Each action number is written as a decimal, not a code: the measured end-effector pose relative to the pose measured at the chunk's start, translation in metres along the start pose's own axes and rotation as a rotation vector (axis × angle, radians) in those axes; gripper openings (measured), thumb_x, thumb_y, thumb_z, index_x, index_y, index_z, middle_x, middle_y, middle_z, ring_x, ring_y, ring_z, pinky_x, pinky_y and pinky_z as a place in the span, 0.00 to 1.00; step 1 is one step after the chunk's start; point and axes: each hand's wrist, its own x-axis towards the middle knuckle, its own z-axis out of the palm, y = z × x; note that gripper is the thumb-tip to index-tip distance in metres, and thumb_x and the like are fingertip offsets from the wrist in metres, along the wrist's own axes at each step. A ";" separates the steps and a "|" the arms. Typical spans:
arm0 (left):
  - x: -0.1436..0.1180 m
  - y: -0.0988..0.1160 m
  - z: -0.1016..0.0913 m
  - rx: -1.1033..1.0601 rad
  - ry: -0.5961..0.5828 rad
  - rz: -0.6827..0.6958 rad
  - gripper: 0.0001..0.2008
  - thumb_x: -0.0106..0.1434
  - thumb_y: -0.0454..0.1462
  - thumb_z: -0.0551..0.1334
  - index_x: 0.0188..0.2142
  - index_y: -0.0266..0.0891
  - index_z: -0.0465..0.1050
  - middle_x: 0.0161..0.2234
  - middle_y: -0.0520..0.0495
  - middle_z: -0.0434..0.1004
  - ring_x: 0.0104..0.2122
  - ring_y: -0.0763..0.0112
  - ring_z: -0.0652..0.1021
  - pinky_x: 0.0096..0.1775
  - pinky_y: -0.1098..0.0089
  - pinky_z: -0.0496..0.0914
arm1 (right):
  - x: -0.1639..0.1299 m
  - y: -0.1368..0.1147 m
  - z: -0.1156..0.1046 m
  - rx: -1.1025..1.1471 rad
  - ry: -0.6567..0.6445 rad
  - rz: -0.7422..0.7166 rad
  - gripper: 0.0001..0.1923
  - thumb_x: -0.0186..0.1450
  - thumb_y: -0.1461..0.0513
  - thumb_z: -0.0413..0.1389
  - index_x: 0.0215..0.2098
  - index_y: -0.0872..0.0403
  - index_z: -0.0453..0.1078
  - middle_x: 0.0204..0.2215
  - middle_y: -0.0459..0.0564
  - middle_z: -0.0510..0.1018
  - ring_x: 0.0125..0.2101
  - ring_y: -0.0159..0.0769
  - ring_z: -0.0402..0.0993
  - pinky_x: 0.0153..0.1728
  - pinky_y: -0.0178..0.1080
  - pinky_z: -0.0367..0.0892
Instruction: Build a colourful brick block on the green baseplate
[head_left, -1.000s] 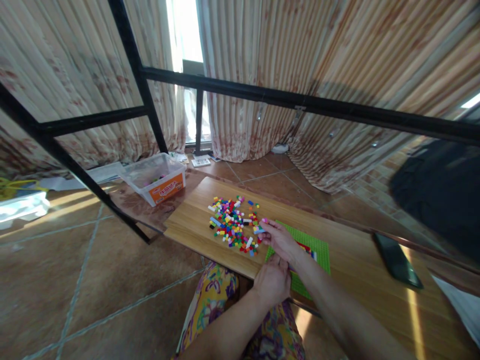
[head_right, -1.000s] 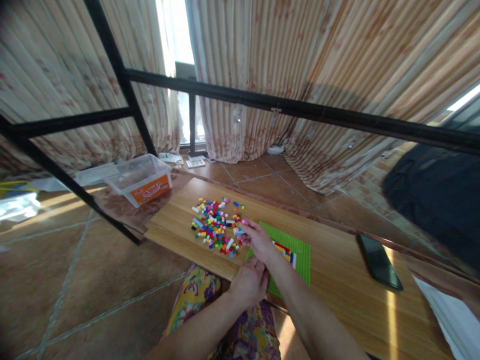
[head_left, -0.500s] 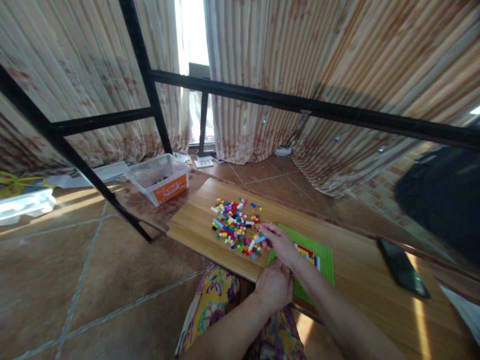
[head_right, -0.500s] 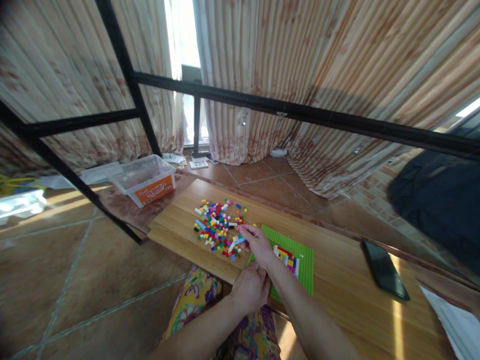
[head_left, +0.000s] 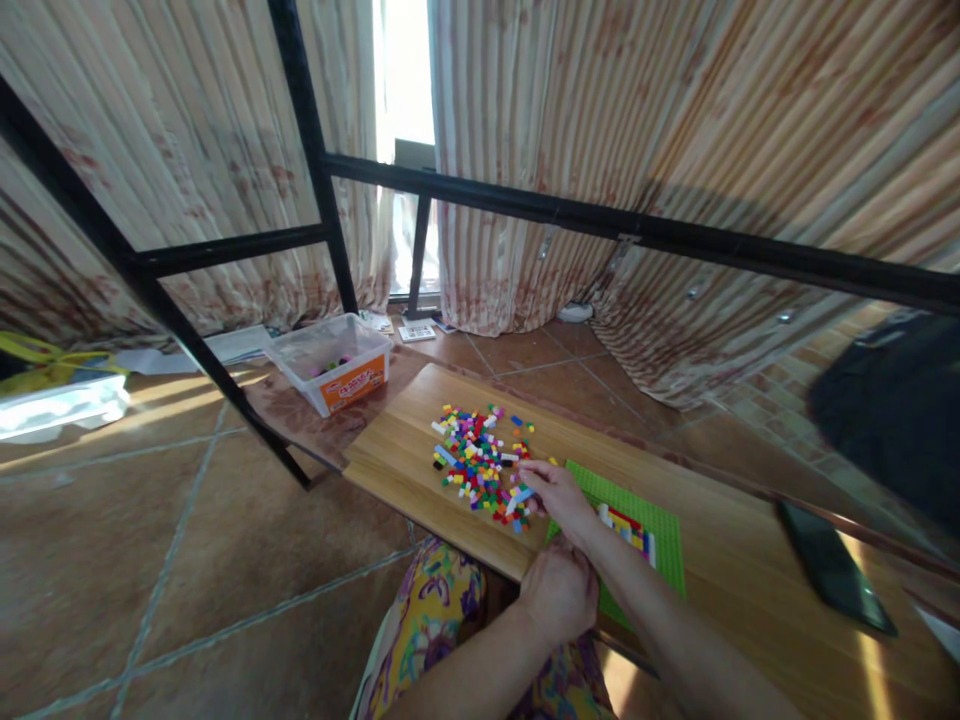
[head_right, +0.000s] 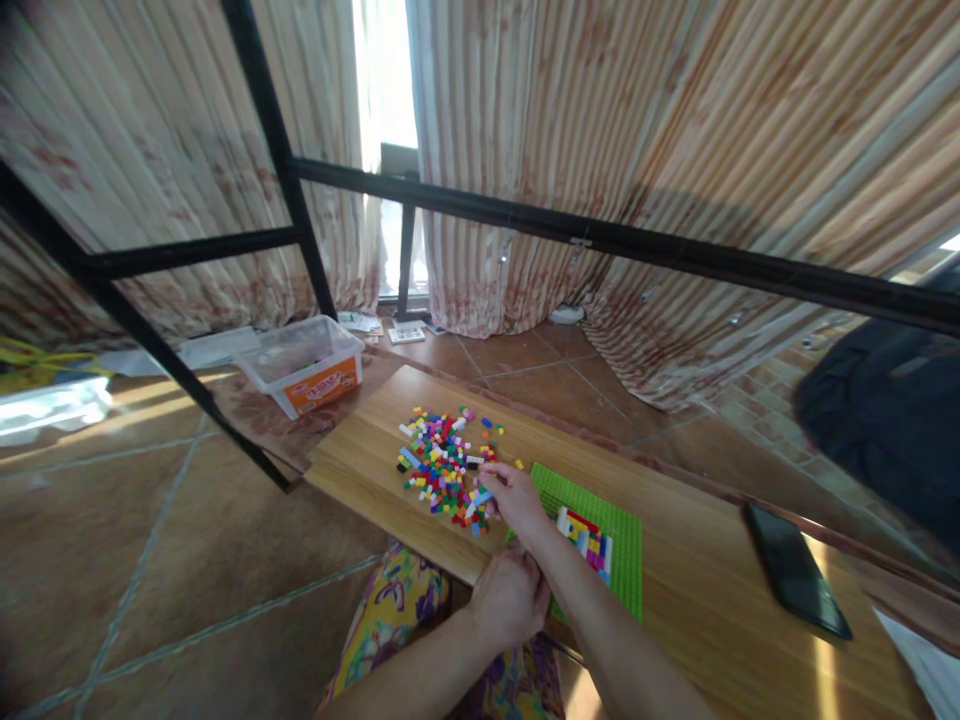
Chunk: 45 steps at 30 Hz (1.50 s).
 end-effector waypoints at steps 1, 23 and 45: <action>0.000 0.000 0.000 0.006 -0.002 0.002 0.12 0.60 0.34 0.55 0.40 0.31 0.73 0.39 0.36 0.78 0.41 0.57 0.78 0.44 0.59 0.76 | 0.001 0.001 0.000 -0.001 -0.007 -0.001 0.22 0.56 0.51 0.59 0.43 0.56 0.73 0.11 0.39 0.69 0.12 0.27 0.62 0.14 0.30 0.55; -0.001 0.001 0.001 0.046 0.057 0.026 0.12 0.60 0.34 0.55 0.41 0.32 0.72 0.39 0.35 0.77 0.41 0.58 0.78 0.41 0.61 0.76 | -0.007 -0.001 -0.005 0.200 -0.013 0.049 0.18 0.51 0.52 0.65 0.35 0.53 0.73 0.26 0.47 0.81 0.24 0.37 0.78 0.30 0.40 0.76; -0.001 0.002 -0.003 0.003 -0.011 0.007 0.10 0.60 0.34 0.54 0.38 0.33 0.71 0.37 0.37 0.77 0.40 0.60 0.78 0.41 0.62 0.75 | -0.008 -0.003 -0.005 0.132 -0.071 0.011 0.20 0.48 0.56 0.67 0.37 0.54 0.76 0.27 0.47 0.81 0.30 0.37 0.77 0.34 0.40 0.73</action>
